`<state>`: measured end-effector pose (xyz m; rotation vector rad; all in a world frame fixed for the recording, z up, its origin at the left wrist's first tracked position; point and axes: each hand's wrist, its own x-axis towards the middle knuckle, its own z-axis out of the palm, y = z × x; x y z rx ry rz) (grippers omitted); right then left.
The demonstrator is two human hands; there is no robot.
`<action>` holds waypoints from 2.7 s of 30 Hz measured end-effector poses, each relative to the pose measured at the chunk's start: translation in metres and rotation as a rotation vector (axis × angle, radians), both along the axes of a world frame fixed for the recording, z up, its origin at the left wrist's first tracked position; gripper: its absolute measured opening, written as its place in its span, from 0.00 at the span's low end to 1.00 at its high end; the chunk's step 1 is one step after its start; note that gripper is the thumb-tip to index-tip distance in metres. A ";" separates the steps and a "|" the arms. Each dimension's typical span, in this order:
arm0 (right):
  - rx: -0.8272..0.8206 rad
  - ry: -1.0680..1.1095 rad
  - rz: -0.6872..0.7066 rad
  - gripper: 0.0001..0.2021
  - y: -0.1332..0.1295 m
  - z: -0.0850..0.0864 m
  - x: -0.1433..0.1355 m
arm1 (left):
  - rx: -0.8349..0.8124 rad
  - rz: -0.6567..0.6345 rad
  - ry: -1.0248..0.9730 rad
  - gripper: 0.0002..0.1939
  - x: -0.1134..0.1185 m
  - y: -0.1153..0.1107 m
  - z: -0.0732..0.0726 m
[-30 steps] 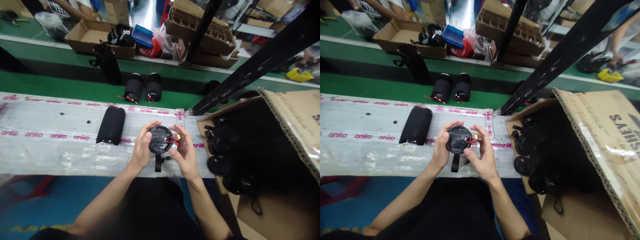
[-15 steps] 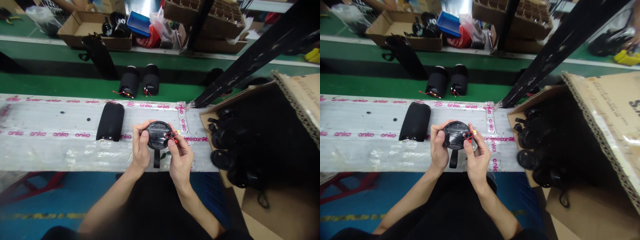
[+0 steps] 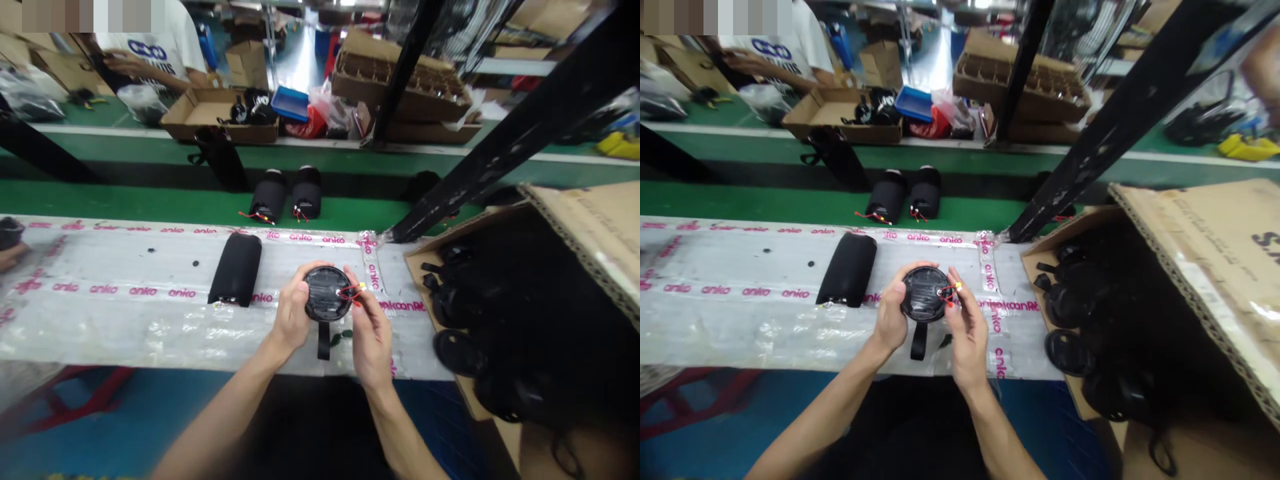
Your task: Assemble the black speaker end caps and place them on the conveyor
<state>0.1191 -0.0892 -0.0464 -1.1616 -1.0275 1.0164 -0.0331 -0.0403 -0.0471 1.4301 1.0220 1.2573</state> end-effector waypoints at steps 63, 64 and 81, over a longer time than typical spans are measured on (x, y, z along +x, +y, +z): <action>0.166 -0.504 0.345 0.48 0.038 0.023 0.085 | 0.104 -0.326 0.077 0.44 0.006 0.026 -0.041; 0.152 -0.410 0.294 0.48 0.030 0.004 0.081 | 0.133 -0.246 0.031 0.44 0.012 0.014 -0.049; 0.180 -0.212 -0.148 0.33 0.017 -0.055 -0.013 | 0.179 0.270 0.005 0.29 0.050 -0.028 -0.054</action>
